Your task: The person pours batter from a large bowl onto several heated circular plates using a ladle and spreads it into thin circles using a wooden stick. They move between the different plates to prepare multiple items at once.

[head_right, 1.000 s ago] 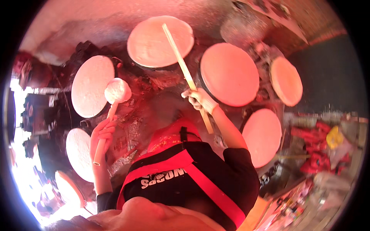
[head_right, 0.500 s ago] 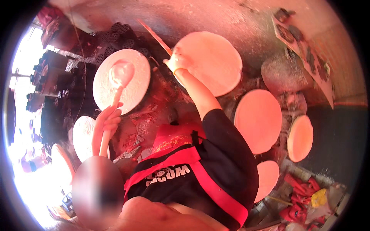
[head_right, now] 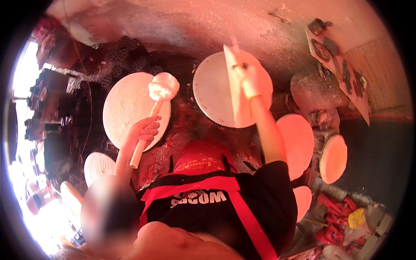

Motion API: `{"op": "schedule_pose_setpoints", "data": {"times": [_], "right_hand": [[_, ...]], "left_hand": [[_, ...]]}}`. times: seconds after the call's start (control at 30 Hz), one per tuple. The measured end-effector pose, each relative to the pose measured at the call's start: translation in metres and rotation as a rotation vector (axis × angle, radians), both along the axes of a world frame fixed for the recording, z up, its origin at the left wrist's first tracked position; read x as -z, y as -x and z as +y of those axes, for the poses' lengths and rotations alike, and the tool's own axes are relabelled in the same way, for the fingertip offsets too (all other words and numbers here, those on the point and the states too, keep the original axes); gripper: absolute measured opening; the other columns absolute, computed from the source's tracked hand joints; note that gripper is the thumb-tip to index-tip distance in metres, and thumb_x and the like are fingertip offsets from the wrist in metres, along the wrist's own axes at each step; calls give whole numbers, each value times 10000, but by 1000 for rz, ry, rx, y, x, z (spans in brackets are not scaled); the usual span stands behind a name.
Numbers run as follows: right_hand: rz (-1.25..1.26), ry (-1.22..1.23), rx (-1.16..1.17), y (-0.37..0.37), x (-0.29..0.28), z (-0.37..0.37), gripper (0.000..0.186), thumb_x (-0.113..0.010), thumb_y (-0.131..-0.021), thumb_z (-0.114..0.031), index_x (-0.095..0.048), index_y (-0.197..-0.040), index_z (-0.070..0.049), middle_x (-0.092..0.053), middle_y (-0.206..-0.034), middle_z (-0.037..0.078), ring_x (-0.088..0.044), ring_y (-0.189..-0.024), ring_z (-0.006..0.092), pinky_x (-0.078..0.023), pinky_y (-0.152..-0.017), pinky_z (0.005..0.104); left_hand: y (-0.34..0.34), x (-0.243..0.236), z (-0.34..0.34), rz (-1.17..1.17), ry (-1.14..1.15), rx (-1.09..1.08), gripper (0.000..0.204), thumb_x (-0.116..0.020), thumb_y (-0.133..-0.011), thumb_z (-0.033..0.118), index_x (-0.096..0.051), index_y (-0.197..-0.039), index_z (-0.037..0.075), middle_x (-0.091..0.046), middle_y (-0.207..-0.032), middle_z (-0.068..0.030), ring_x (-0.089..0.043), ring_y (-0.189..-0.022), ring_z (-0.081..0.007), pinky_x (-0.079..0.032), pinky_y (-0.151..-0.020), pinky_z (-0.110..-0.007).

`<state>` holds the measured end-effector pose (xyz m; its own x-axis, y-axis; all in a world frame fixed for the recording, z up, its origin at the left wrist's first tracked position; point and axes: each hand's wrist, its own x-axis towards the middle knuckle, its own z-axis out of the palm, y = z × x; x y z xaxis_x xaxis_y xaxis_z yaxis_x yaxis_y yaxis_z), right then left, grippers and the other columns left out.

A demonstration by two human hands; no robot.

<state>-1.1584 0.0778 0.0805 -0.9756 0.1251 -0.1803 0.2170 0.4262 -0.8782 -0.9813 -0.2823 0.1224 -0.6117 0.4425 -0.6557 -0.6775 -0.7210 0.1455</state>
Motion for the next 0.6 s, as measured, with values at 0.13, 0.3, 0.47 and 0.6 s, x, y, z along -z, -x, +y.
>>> {"op": "schedule_pose_setpoints", "data": {"times": [0.13,0.3,0.47,0.6], "right_hand": [[317,124,274,-30,-85,135,273,-609,-767,-229,-713,-933,-38,-560,-761,-62,-454,-647,48,-345,-561,218],[392,366,572,-141,-197,318,451,-618,-820,-262,-600,-1173,18,-616,-1099,65,-577,-1005,160,-448,-885,275],[560,61,847,-289,-242,502,480,-670,-793,-308,-622,-1155,4,-612,-980,58,-571,-855,151,-490,-772,309],[689,296,948,-382,-185,625,480,-657,-817,-243,-581,-1202,35,-620,-1101,74,-590,-977,179,-475,-854,284]], "left_hand": [[7,-8,23,-39,47,89,161,-498,-933,86,-437,-1049,-7,-389,-665,1,-327,-466,-25,-240,-320,-137],[13,-2,66,-197,-270,94,107,-403,-981,97,-434,-1039,12,-379,-656,-15,-330,-446,-77,-280,-331,-187],[-4,5,100,-96,-244,113,218,-314,-1007,124,-442,-1130,-2,-403,-722,-27,-401,-542,-123,-353,-441,-235],[-20,-12,143,-54,-63,88,222,-332,-1001,123,-465,-1113,-16,-439,-769,-37,-432,-589,-141,-370,-491,-246]]}}
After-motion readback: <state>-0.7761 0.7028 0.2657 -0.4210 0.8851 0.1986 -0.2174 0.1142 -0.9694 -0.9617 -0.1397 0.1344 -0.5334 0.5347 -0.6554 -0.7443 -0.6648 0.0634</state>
